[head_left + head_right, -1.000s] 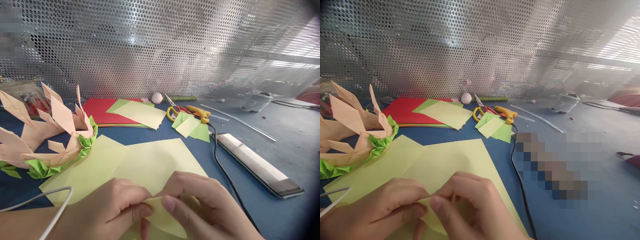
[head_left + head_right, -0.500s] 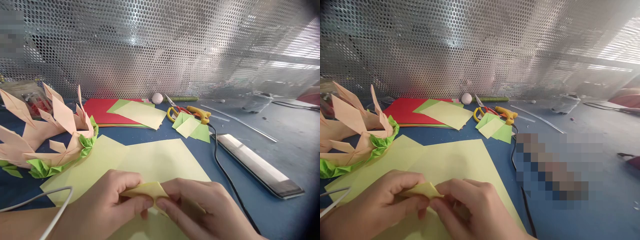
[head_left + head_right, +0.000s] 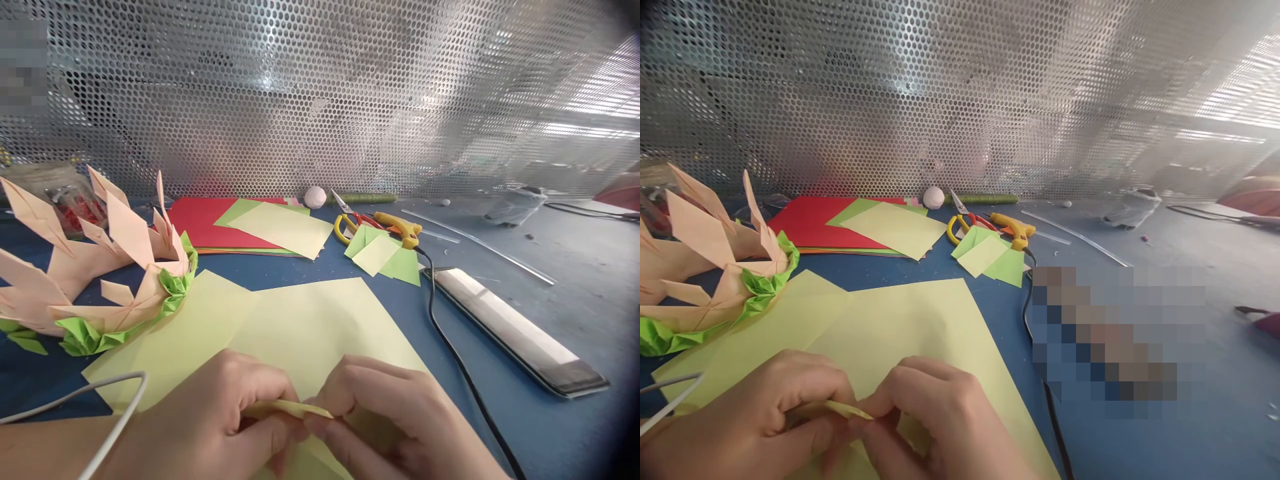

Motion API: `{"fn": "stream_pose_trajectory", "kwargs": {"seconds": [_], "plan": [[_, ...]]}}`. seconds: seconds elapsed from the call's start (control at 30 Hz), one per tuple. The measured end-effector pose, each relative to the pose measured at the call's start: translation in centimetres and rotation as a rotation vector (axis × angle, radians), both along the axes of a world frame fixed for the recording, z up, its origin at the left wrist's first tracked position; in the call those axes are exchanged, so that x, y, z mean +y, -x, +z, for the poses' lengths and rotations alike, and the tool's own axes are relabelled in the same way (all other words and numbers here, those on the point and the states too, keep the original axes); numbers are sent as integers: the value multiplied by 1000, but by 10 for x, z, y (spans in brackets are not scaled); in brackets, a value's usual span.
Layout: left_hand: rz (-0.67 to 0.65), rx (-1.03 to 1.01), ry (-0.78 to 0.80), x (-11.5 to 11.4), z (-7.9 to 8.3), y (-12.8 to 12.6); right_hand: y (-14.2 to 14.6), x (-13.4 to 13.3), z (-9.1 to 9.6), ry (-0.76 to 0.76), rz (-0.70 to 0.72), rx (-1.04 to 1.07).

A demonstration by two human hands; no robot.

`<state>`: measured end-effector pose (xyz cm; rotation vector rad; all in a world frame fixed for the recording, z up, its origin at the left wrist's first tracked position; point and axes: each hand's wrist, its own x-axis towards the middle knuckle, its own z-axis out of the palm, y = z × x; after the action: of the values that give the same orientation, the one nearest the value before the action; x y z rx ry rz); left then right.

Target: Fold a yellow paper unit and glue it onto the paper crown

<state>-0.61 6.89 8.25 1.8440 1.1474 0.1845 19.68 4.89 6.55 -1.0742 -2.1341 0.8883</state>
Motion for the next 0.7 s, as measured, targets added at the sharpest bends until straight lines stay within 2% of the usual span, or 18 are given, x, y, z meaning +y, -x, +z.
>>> {"fn": "stream_pose_trajectory", "kwargs": {"seconds": [0.27,0.37,0.5,0.7], "plan": [[166,-132,35,-5,-7,-1,0,-3,-1,281,4,-12],[195,-169,14,-4,-11,2,1,-2,-2,285,-45,32],[123,-230,27,-2,-13,3,3,-1,0,263,-121,90],[182,-246,71,-3,-15,4,1,4,3,285,-233,152]]}}
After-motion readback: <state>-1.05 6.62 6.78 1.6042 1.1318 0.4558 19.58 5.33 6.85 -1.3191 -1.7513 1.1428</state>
